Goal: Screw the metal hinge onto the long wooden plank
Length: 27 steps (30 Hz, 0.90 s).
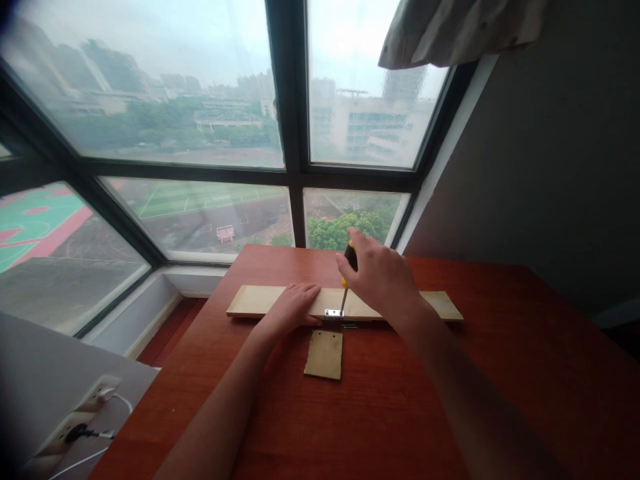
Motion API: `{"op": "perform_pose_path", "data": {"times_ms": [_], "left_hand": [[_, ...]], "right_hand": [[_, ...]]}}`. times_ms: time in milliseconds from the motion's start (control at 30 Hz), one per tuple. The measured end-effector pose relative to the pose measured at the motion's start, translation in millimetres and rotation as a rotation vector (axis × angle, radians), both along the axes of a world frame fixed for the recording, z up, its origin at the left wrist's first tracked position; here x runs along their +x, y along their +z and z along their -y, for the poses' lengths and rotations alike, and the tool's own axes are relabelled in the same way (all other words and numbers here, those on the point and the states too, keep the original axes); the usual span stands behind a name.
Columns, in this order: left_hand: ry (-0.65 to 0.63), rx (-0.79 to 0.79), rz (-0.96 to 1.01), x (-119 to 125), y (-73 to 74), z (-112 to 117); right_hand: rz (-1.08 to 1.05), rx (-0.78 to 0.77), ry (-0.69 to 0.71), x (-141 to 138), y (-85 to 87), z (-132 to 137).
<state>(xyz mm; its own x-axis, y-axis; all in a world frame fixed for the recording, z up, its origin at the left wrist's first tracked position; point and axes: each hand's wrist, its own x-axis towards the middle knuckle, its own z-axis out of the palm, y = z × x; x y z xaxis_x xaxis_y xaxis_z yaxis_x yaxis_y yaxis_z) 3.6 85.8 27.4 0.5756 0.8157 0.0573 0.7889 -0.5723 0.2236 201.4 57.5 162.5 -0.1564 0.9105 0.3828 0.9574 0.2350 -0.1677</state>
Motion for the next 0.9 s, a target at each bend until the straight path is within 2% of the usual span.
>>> {"op": "perform_pose_path", "data": {"times_ms": [100,167,467,900], "left_hand": [[-0.002,0.005,-0.002,0,-0.1,0],[-0.002,0.000,-0.004,0,0.3,0],[0.008,-0.016,-0.005,0,1.9,1],[0.007,-0.011,-0.007,0,1.2,1]], "right_hand": [[-0.131,-0.091,0.166,3,0.9,-1],[-0.148,-0.107,0.197,4,1.0,-2],[0.059,0.059,0.033,-3,-0.6,-2],[0.147,0.094,-0.112,-8,-4.3,1]]}}
